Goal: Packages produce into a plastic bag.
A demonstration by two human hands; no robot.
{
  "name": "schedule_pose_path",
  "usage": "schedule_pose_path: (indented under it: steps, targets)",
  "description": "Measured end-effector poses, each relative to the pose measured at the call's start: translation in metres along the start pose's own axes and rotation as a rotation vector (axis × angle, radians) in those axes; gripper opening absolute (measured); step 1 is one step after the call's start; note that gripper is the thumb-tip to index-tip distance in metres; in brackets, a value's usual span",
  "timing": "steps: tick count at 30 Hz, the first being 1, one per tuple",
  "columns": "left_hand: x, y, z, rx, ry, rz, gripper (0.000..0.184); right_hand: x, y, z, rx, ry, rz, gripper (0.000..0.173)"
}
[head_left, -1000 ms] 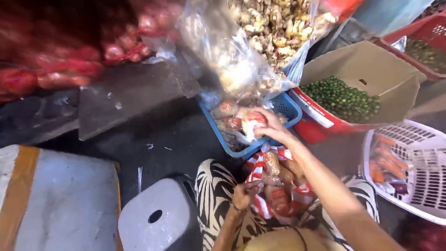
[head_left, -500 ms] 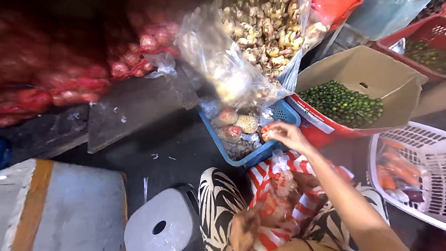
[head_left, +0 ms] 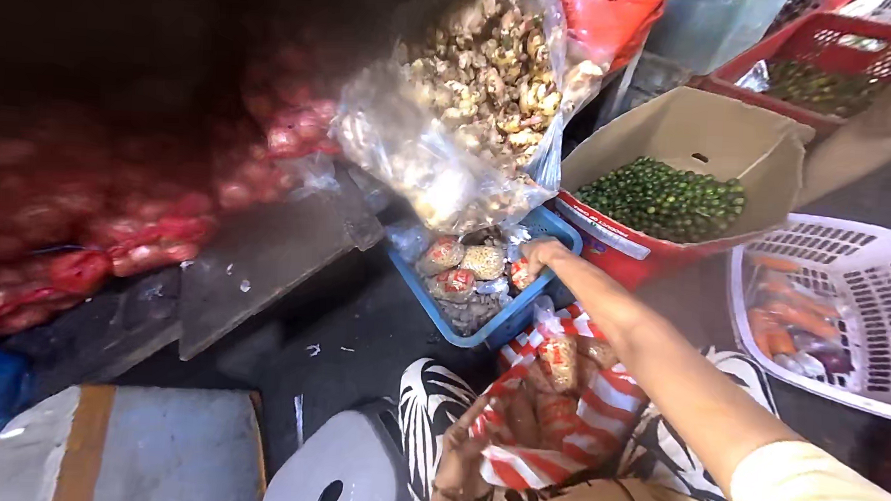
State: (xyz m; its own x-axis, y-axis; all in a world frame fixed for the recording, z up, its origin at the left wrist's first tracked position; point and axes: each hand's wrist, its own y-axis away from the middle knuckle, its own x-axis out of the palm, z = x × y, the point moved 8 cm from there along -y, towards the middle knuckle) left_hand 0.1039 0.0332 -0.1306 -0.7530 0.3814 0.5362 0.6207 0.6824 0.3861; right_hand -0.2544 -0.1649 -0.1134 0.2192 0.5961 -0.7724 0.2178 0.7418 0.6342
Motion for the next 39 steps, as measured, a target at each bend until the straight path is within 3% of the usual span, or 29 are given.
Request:
schedule_pose_path:
  steps: [4,6,8,10,13,16,20,22,24,26,27,29,31,34,37,39]
  targets:
    - [0.001,-0.007,0.000,-0.006,0.000,0.073,0.070,-0.035,0.054,0.032,-0.105,-0.042,-0.281,0.094]
    - [0.006,-0.010,0.000,-0.013,0.019,0.107,0.081,-0.050,0.092,0.021,-0.117,-0.147,-0.336,0.102]
    - [0.010,-0.011,0.000,-0.028,0.061,0.163,0.096,-0.057,0.139,0.005,-0.203,-0.357,-0.367,0.096]
    - [0.012,-0.010,-0.001,-0.040,0.072,0.192,0.103,-0.050,0.181,-0.004,-0.384,-0.557,-0.328,0.084]
    - [0.016,-0.008,-0.003,-0.050,0.137,0.262,0.099,-0.002,0.212,-0.010,-0.552,-0.653,-0.073,0.078]
    - [0.015,-0.007,-0.004,-0.037,0.178,0.282,0.095,0.039,0.209,0.004,-0.545,-0.464,0.126,0.072]
    - [0.009,-0.007,-0.001,-0.022,0.214,0.278,0.093,0.002,0.181,0.061,-0.650,-0.664,-0.056,0.046]
    - [0.011,-0.006,-0.002,-0.015,0.230,0.286,0.092,-0.018,0.134,0.093,-0.582,-0.693,-0.169,0.041]
    - [0.010,-0.006,-0.002,-0.010,0.223,0.274,0.091,-0.019,0.069,0.125,-0.453,-0.477,-0.250,0.043]
    - [0.009,-0.005,0.000,-0.017,0.212,0.263,0.090,-0.002,0.020,0.159,-0.368,-0.186,-0.262,0.059]
    - [0.008,-0.005,0.002,-0.024,0.196,0.253,0.088,0.010,0.005,0.175,-0.349,-0.082,-0.249,0.067]
    - [0.004,-0.005,0.004,-0.039,0.185,0.225,0.087,0.026,-0.002,0.197,-0.290,0.000,-0.216,0.065]
    - [0.003,-0.005,0.006,-0.043,0.199,0.233,0.087,0.026,-0.001,0.203,-0.276,0.023,-0.225,0.057]
    - [0.001,-0.006,0.004,-0.029,0.197,0.231,0.089,0.004,0.015,0.188,-0.297,-0.058,-0.239,0.068]
    - [0.002,-0.009,0.002,-0.025,0.216,0.228,0.088,-0.030,0.056,0.139,-0.302,-0.385,-0.332,0.072]
    - [0.004,-0.010,0.002,-0.027,0.227,0.254,0.087,-0.046,0.097,0.097,-0.398,-0.608,-0.301,0.069]
